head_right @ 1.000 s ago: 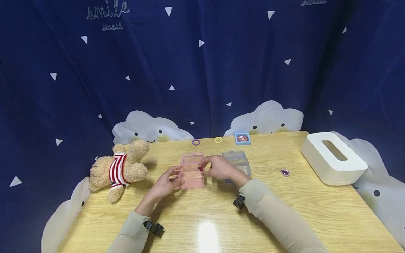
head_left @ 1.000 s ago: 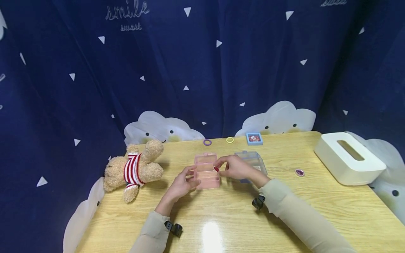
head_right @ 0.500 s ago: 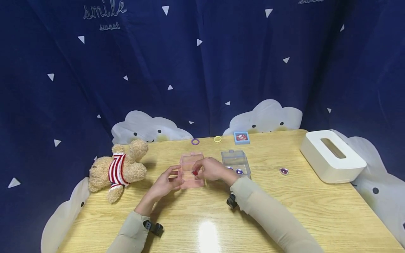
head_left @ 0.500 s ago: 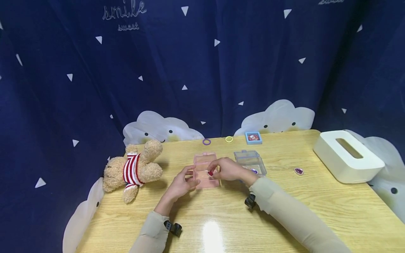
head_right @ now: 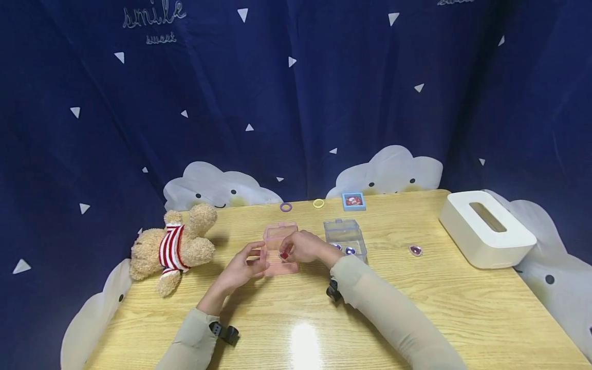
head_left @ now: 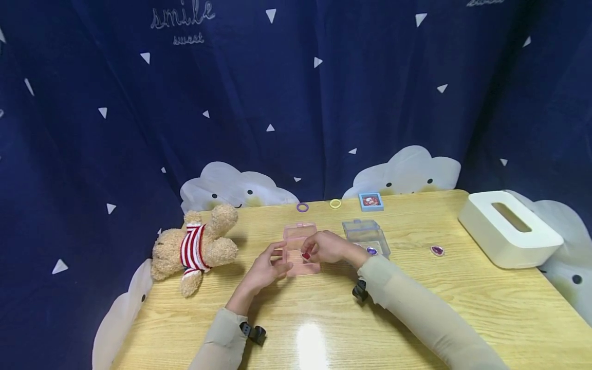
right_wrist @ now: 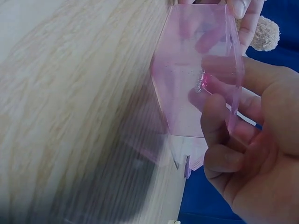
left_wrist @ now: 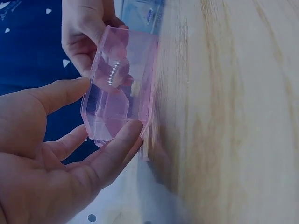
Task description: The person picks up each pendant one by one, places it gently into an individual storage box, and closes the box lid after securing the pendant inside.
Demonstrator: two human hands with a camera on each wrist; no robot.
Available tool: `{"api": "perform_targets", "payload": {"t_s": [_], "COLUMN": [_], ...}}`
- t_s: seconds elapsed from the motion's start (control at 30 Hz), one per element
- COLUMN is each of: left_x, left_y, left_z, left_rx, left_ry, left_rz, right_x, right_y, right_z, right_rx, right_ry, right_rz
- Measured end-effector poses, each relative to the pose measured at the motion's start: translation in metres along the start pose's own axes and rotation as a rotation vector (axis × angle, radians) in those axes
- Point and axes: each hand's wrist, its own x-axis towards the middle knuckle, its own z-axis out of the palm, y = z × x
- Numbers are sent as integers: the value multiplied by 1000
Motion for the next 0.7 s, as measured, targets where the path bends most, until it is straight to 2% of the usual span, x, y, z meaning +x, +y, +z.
{"api": "perform_targets", "payload": {"t_s": [0.27, 0.7], "left_x": [-1, 0], "left_y": [1, 0], "left_z": [0, -2], "left_rx": [-8, 14], "left_ry": [1, -9], "left_rz": [-4, -3], "right_x": [2, 2], "right_y": [0, 0], "right_z": [0, 0], "right_rx": [-21, 0], "right_ry": [-33, -19], "right_rz": [-11, -6]}}
